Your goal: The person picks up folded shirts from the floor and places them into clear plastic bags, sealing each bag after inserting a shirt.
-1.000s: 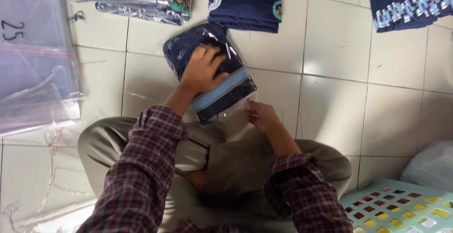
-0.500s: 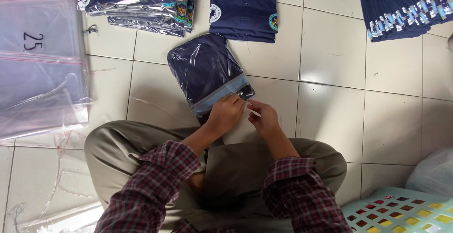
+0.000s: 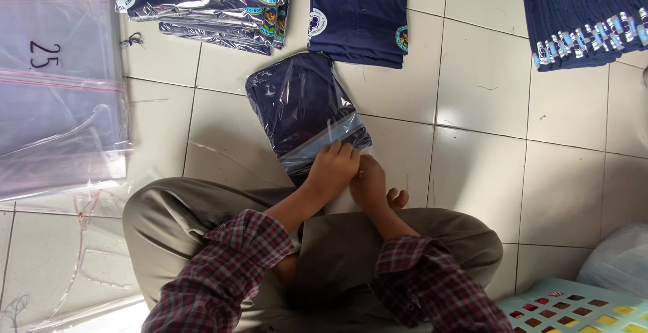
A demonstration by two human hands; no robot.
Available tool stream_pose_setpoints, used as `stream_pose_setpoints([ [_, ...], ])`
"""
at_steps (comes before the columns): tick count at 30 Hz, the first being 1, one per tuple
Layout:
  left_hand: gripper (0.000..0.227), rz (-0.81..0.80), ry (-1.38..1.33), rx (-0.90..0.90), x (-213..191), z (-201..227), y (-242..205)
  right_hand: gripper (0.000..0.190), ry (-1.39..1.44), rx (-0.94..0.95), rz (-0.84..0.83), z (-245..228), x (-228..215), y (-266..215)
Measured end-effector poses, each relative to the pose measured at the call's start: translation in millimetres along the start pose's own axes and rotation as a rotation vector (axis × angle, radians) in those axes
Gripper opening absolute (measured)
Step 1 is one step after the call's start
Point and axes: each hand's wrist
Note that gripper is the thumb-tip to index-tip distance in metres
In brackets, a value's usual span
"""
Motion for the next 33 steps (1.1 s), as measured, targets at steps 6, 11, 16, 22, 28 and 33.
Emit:
stream_pose_setpoints([
  [6, 0.008, 0.014, 0.018, 0.011, -78, -7, 29, 0.044, -1.009, -0.591, -0.109, -82, -4, -21],
  [11, 0.008, 0.069, -0.069, 0.02, -39, 0, 21, 0.052, -0.826, -0.726, 0.043, -42, 41, 17],
  [16, 0.019, 0.013, -0.01, -0.005, -59, 9, 26, 0.061, -0.566, -0.899, 0.23, -9, 70, 96],
  [22, 0.016, 0.095, 0.014, -0.014, -53, 17, 29, 0.068, -0.496, -0.834, 0.188, -41, 65, 138],
  [28, 0.007, 0.092, -0.073, 0.001, -64, 9, 41, 0.059, -0.61, -0.705, 0.359, -61, 77, 163],
  [33, 0.011, 0.096, -0.044, 0.002, -64, 7, 39, 0.063, -0.75, -0.617, 0.397, -72, 87, 161],
])
Point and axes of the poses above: each hand's wrist, its own y-axis towards the middle knuckle, its own x-axis out of the palm, z = x × y, and after that the axes turned 5 degrees about -x, right-handed
